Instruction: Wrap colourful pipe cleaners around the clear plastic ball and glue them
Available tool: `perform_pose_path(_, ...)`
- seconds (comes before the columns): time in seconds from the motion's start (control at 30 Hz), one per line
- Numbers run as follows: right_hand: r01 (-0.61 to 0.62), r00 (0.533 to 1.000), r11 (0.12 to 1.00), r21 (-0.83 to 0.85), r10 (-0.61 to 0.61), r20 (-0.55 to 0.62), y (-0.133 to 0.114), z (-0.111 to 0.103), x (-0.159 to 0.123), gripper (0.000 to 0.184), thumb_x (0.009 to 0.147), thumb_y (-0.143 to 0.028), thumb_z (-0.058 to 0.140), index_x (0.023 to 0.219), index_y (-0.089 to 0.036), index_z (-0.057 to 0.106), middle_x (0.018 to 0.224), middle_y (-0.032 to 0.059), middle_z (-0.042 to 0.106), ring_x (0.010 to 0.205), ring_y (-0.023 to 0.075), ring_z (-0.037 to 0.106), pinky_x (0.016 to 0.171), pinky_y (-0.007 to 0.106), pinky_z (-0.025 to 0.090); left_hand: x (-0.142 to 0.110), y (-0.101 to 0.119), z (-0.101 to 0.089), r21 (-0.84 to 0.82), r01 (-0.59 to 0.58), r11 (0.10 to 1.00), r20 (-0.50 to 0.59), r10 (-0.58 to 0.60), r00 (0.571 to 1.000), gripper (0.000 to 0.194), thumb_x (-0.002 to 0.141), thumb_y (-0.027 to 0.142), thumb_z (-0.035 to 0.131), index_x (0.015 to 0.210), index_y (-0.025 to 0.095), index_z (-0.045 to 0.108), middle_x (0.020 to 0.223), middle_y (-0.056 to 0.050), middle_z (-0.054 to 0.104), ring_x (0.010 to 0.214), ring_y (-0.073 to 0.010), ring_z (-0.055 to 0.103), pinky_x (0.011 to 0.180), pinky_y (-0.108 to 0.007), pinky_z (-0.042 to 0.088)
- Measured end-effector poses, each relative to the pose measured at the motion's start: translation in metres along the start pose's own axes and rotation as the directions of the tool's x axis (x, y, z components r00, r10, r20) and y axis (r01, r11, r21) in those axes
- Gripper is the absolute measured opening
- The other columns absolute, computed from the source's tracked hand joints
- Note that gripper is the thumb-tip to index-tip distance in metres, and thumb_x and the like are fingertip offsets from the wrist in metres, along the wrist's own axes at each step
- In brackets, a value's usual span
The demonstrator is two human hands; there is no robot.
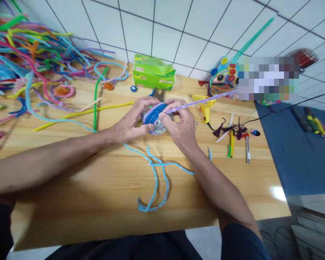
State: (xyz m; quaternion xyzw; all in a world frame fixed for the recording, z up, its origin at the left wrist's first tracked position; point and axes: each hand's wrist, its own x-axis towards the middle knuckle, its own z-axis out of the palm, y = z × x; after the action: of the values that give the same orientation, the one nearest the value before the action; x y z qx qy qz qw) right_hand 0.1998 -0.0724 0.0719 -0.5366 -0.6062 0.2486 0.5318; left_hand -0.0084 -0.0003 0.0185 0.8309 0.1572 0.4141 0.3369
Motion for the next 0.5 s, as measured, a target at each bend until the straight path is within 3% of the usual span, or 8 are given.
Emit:
perform_pose_path(0.33, 0.108, 0.994, 0.994, -0.007, -0.108, 0.033, 0.015, -0.004, 0.002, 0.009, 0.084, -0.025, 0.078, 0.092, -0.029, 0.074, 0.121, 0.0041, 0.079, 0.119, 0.0278, 0.074, 0.100, 0.046, 0.060, -0.001, -0.001, 0.001, -0.012, -0.008, 1.000, -0.006, 0.008, 1.000, 0.073, 0.106, 0.068, 0.072, 0.162, 0.025, 0.053, 0.160, -0.017, 0.060, 0.152, -0.0349, 0.059, 0.133, -0.054, 0.050)
perform_pose_path(0.5, 0.174, 0.985, 0.984, -0.046, -0.173, 0.022, 0.015, -0.003, 0.001, 0.009, 0.087, -0.024, 0.079, 0.090, -0.030, 0.073, 0.120, 0.0043, 0.079, 0.121, 0.0290, 0.074, 0.113, 0.053, 0.059, -0.003, -0.002, 0.003, -0.028, -0.021, 0.999, -0.036, 0.020, 0.999, 0.072, 0.105, 0.065, 0.075, 0.161, 0.026, 0.054, 0.160, -0.018, 0.060, 0.154, -0.0362, 0.058, 0.133, -0.057, 0.050)
